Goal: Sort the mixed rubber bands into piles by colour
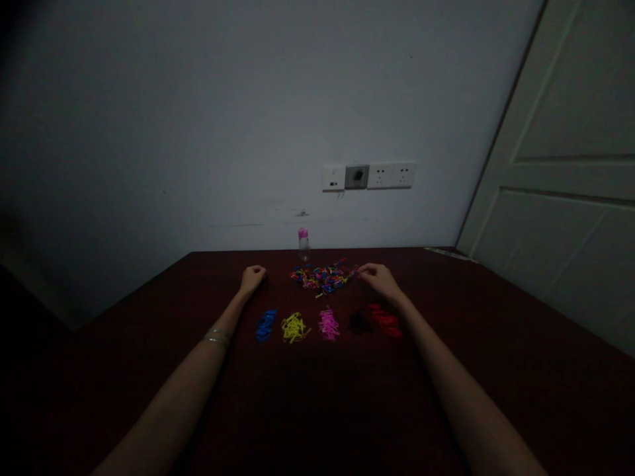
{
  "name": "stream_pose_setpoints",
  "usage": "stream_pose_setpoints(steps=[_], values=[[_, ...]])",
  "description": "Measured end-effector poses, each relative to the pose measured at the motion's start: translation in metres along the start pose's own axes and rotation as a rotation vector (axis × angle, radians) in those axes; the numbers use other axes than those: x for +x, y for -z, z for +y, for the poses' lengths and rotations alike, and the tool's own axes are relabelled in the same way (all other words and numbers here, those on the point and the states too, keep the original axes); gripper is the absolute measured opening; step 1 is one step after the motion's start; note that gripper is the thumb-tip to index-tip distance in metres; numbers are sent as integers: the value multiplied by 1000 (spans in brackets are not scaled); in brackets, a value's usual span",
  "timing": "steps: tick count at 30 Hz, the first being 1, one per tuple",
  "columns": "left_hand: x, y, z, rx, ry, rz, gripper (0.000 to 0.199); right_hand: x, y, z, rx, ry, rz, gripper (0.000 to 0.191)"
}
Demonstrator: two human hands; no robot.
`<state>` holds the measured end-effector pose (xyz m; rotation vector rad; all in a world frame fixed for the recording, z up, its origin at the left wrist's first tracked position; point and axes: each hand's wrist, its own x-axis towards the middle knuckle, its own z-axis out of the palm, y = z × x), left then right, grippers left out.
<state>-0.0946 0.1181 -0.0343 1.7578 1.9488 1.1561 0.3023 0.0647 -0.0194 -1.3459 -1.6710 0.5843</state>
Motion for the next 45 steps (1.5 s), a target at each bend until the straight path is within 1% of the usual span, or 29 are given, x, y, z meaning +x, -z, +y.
stream_pose_setpoints(steps=[3, 5, 7, 9, 12, 15, 19, 22, 26, 31, 36, 41, 45], values=[[0, 1, 0, -9, 32, 5, 22, -4, 22, 34, 4, -81, 178, 25], [0, 1, 0, -2, 31, 3, 22, -9, 32, 49, 48, -156, 287, 27], [0, 1, 0, 14, 23, 0, 23, -14, 37, 58, 113, -218, 369, 31], [1, 0, 0, 35, 16, -3, 22, -16, 38, 62, 169, -244, 409, 35], [2, -2, 4, 82, -1, -50, 21, -17, 36, 62, 164, -237, 406, 35], [1, -4, 14, 145, -41, -138, 21, -16, 34, 61, 100, -225, 399, 33], [-6, -10, 32, 188, -172, -256, 27, -17, 34, 61, 104, -225, 390, 33], [-13, -15, 43, 247, -243, -294, 34, -19, 33, 58, 122, -232, 388, 31], [-19, -21, 49, 367, -287, -284, 34, -21, 33, 50, 122, -245, 401, 28], [-21, -24, 49, 394, -297, -261, 31, -22, 32, 49, 117, -257, 391, 26], [-22, -26, 49, 372, -328, -249, 26, -21, 32, 54, 104, -229, 381, 27], [-20, -26, 47, 307, -294, -235, 22, -21, 33, 52, 84, -243, 381, 28], [-15, -26, 41, 241, -298, -204, 20, -22, 33, 53, 66, -246, 379, 29]])
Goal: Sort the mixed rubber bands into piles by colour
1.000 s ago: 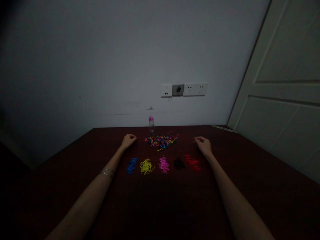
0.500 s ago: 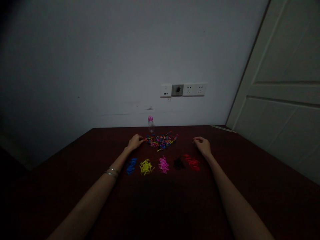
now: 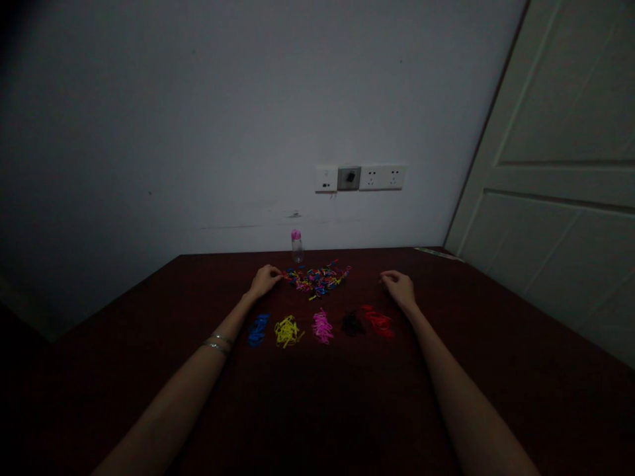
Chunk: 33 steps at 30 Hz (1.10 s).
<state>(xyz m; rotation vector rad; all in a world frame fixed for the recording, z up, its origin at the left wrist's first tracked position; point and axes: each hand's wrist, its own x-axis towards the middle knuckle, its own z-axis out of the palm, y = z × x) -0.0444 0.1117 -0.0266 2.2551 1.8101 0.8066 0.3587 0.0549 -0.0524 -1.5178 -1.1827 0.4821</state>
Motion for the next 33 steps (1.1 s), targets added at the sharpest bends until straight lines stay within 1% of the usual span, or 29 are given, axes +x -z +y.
stream_pose_setpoints(steps=[4, 8, 12, 15, 19, 23, 25, 28, 30, 33], values=[[7, 4, -4, -87, -16, 21, 21, 1, -1, 3, 21, 21, -4, 29], [13, 13, 1, -195, -59, -24, 24, 2, -2, 3, 49, 29, -7, 29], [16, 21, 14, -351, -112, -104, 27, 2, -2, 3, 54, 10, -10, 29], [15, 24, 32, -447, -146, -162, 27, 2, -2, 2, 48, 14, -15, 28], [5, 23, 63, -502, -216, -289, 27, 1, -3, 3, 20, 33, -12, 28], [-17, 19, 87, -506, -318, -462, 26, 2, -3, 5, -11, 39, -24, 30], [-29, 17, 93, -502, -357, -554, 25, 3, -2, 6, -27, 44, -36, 30], [-42, 16, 96, -482, -401, -671, 23, 4, -2, 6, -49, 43, -39, 29], [-46, 17, 96, -470, -428, -715, 21, 3, -2, 6, -58, 43, -42, 29], [-47, 18, 98, -452, -448, -743, 22, 2, -2, 4, -60, 39, -40, 29]])
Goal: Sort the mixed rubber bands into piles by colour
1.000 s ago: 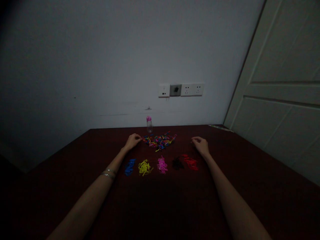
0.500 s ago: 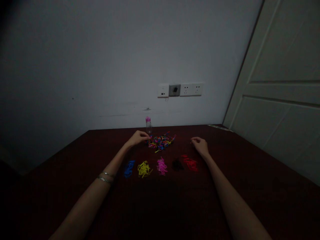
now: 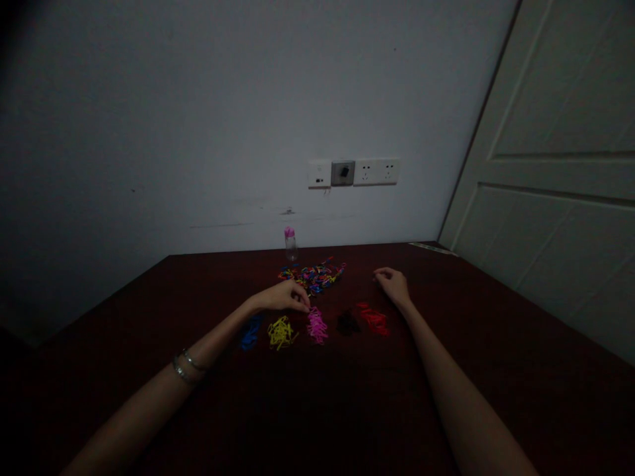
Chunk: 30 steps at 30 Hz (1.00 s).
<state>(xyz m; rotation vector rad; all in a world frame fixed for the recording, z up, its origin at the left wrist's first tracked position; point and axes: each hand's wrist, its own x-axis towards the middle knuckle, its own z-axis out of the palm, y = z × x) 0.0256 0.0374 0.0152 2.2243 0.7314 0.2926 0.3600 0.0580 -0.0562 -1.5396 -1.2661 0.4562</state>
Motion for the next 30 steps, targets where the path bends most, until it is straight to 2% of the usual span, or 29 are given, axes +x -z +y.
stream_pose_setpoints(steps=[6, 8, 11, 13, 17, 21, 25, 30], values=[[1, -4, 8, -54, 19, -104, 30, -2, 1, -2, -51, 18, 7, 29], [0, 1, 8, -88, 30, -71, 29, -2, 1, -2, -56, 22, 5, 30], [-4, 17, -4, -144, 28, 122, 25, -2, 1, -2, -73, 25, -3, 31], [-8, 30, -21, -199, 51, 289, 23, -3, 1, -2, -104, 36, -2, 30], [-25, 56, -68, -350, 253, 656, 34, -2, 1, -2, -177, 69, -58, 29], [-50, 74, -104, -438, 378, 926, 47, 1, 0, -3, -286, 163, -180, 26], [-64, 78, -120, -475, 390, 1086, 52, 3, -10, -15, -325, 274, -252, 26], [-62, 72, -121, -386, 416, 1110, 49, 1, -33, -43, -318, 493, -345, 30]])
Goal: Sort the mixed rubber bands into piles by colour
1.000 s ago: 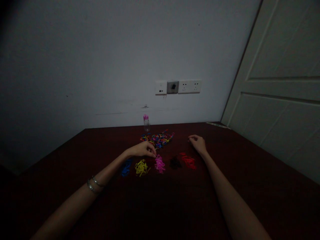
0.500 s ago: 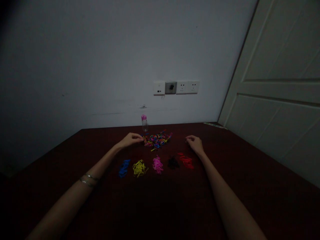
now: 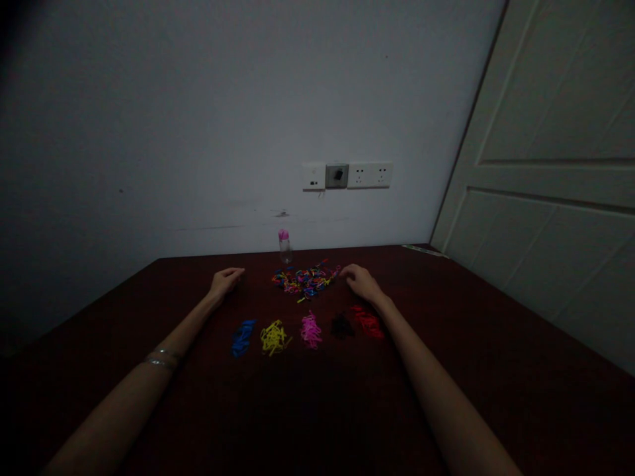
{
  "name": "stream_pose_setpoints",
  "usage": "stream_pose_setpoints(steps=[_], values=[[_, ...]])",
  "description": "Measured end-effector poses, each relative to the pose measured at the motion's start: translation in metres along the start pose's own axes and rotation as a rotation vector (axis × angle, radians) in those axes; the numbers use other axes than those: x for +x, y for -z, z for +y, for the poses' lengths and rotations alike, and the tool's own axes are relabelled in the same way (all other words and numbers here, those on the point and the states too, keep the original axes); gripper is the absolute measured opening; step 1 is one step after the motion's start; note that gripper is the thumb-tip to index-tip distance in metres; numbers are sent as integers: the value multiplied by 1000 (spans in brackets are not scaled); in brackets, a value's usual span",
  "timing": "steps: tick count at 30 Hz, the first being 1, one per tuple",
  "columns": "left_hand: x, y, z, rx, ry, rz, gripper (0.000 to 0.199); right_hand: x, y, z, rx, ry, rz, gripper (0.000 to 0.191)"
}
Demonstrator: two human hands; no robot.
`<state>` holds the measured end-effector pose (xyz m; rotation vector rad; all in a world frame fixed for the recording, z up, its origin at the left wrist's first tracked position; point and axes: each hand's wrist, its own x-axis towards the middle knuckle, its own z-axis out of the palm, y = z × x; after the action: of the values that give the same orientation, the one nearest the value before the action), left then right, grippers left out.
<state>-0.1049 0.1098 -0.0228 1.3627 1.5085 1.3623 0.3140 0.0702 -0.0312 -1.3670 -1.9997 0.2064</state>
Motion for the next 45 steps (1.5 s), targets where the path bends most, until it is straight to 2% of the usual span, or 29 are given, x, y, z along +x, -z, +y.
stream_pose_setpoints(steps=[4, 8, 14, 23, 33, 39, 45], values=[[-2, -3, 0, 65, -49, -11, 45, 9, -9, -14, -70, -9, -109, 30], [1, -3, -6, 82, -77, 0, 43, 12, -14, -12, -132, -58, -186, 31], [6, -4, -14, 90, -94, -6, 40, 16, -16, -8, -171, -62, -191, 27], [3, -5, -12, 53, -97, -11, 38, 20, -15, -7, -171, -10, -179, 21], [6, -7, -18, 36, -108, -31, 40, 27, 9, -8, -59, 87, -145, 22], [4, -6, -14, 60, -102, -38, 39, 24, 23, -22, -69, 79, -170, 23], [4, -7, -14, 46, -111, -42, 38, 23, 24, -30, -30, 53, -191, 23]])
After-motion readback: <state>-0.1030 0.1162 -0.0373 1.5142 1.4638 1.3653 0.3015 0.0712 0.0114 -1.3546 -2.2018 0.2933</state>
